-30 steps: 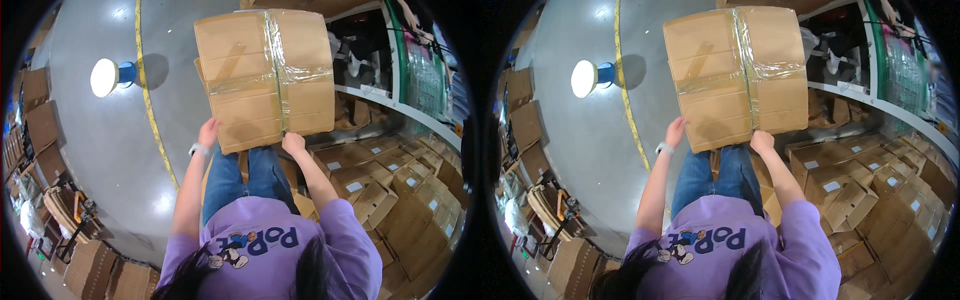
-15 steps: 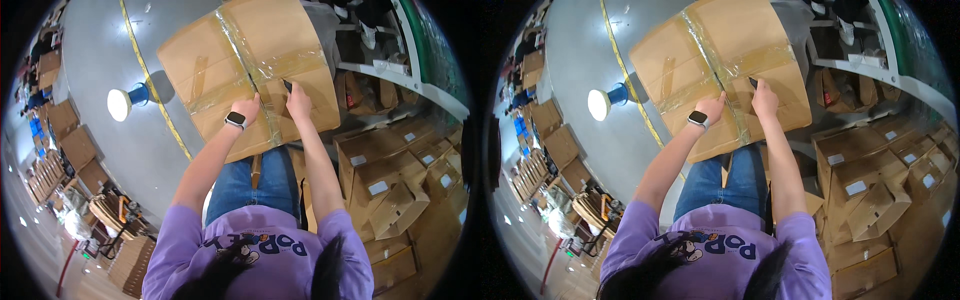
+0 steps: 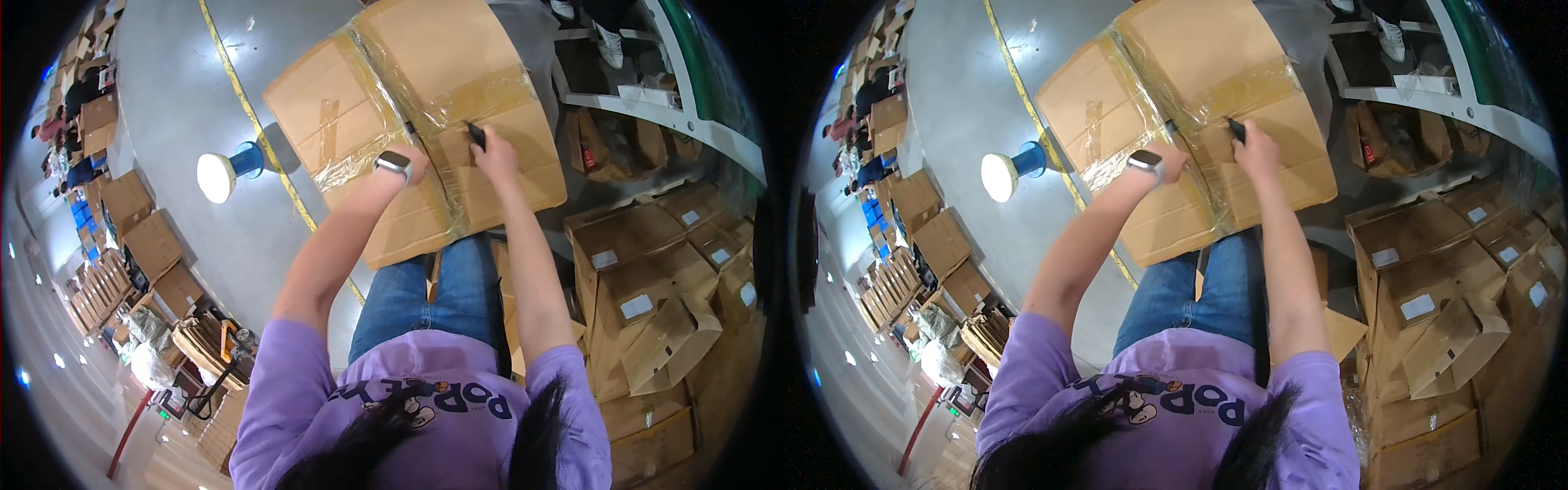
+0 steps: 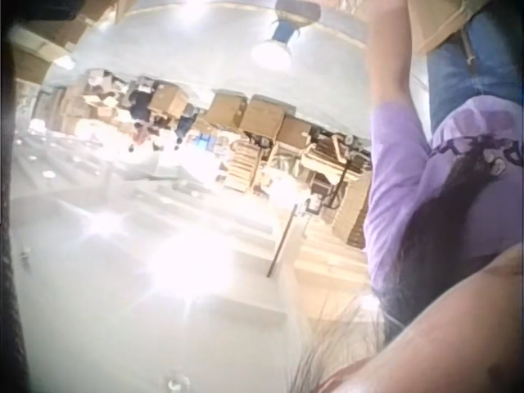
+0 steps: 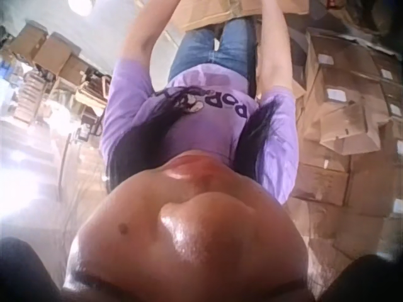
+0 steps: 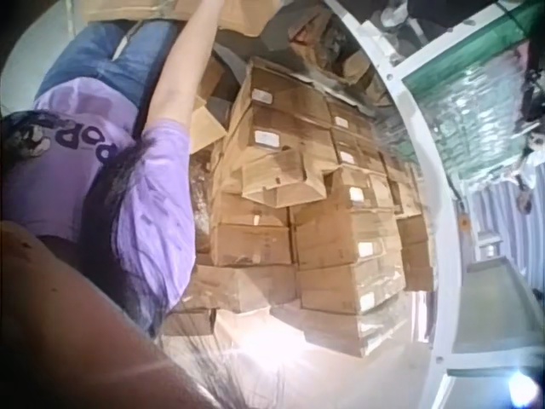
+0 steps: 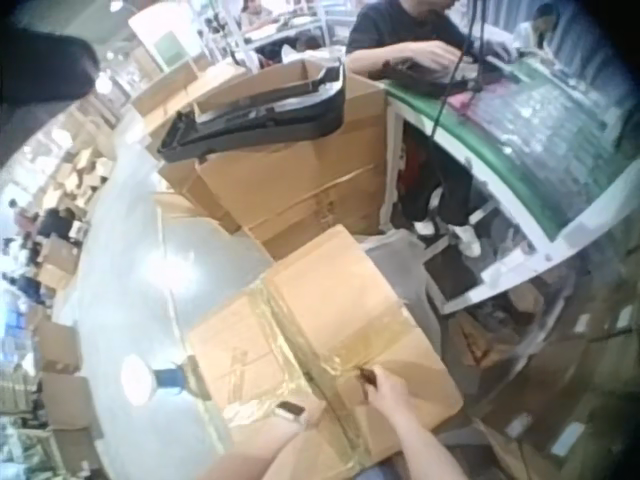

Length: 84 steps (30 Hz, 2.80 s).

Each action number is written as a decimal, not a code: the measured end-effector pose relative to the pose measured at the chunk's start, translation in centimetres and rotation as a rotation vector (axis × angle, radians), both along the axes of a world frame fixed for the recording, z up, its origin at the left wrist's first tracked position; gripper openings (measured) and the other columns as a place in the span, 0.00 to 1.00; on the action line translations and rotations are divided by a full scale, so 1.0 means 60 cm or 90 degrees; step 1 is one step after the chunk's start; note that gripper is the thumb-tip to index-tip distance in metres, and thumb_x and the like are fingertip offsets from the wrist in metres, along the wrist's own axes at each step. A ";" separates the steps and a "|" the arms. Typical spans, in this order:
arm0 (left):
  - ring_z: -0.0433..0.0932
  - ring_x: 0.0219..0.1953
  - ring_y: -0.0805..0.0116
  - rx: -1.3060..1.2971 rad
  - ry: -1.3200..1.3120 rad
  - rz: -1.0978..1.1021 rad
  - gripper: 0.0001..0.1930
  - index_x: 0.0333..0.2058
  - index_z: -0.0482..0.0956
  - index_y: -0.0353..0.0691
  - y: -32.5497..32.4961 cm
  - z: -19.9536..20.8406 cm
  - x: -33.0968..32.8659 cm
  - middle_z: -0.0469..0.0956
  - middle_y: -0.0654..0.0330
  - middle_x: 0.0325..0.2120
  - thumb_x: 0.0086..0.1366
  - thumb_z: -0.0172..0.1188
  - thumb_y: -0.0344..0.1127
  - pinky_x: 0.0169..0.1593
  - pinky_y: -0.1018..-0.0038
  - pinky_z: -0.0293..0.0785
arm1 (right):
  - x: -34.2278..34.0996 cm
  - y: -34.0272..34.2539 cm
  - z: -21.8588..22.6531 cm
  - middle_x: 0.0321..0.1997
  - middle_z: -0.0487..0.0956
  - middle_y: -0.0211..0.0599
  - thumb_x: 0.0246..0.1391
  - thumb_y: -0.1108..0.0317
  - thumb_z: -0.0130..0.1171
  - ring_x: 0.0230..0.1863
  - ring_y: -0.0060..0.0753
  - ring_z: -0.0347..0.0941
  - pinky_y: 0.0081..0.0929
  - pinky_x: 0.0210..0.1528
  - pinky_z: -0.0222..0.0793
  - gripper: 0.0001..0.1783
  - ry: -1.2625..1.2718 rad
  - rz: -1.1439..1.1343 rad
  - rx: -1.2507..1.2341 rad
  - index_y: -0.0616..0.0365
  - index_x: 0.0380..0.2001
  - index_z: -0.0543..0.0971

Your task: Assembling small buttons into plastic housings and packing them into cardboard boxes on a factory floor.

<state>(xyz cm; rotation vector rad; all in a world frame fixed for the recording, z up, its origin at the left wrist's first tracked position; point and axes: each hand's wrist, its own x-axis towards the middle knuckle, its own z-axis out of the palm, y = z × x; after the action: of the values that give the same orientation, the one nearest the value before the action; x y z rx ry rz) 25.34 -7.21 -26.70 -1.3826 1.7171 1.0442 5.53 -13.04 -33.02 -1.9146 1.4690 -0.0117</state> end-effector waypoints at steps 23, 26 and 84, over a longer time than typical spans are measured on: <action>0.77 0.25 0.52 0.031 -0.328 0.147 0.28 0.56 0.67 0.57 0.549 0.331 0.322 0.79 0.50 0.25 0.54 0.50 0.29 0.27 0.62 0.73 | -0.007 0.013 0.027 0.31 0.78 0.53 0.50 0.56 0.56 0.35 0.55 0.75 0.47 0.36 0.70 0.18 0.051 -0.062 -0.019 0.56 0.39 0.68; 0.76 0.19 0.59 -0.337 -0.009 0.385 0.26 0.57 0.67 0.51 0.709 0.173 0.387 0.78 0.52 0.20 0.57 0.51 0.33 0.25 0.67 0.72 | -0.010 0.078 0.019 0.29 0.77 0.53 0.49 0.55 0.57 0.34 0.53 0.75 0.44 0.35 0.69 0.19 -0.011 -0.114 -0.060 0.60 0.35 0.69; 0.58 0.11 0.79 -0.167 0.376 1.200 0.23 0.18 0.73 0.43 0.085 -0.074 -0.099 0.63 0.70 0.10 0.55 0.62 0.57 0.15 0.77 0.50 | -0.445 0.100 0.131 0.19 0.69 0.26 0.57 0.63 0.52 0.18 0.17 0.62 0.19 0.20 0.58 0.10 -0.306 -0.455 0.234 0.58 0.35 0.70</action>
<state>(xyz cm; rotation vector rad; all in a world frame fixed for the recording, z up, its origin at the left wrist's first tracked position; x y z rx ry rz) 19.39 -2.10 -31.12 -3.1136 0.2748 2.2795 -21.19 -7.05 -25.14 -0.9397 1.5926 -0.4625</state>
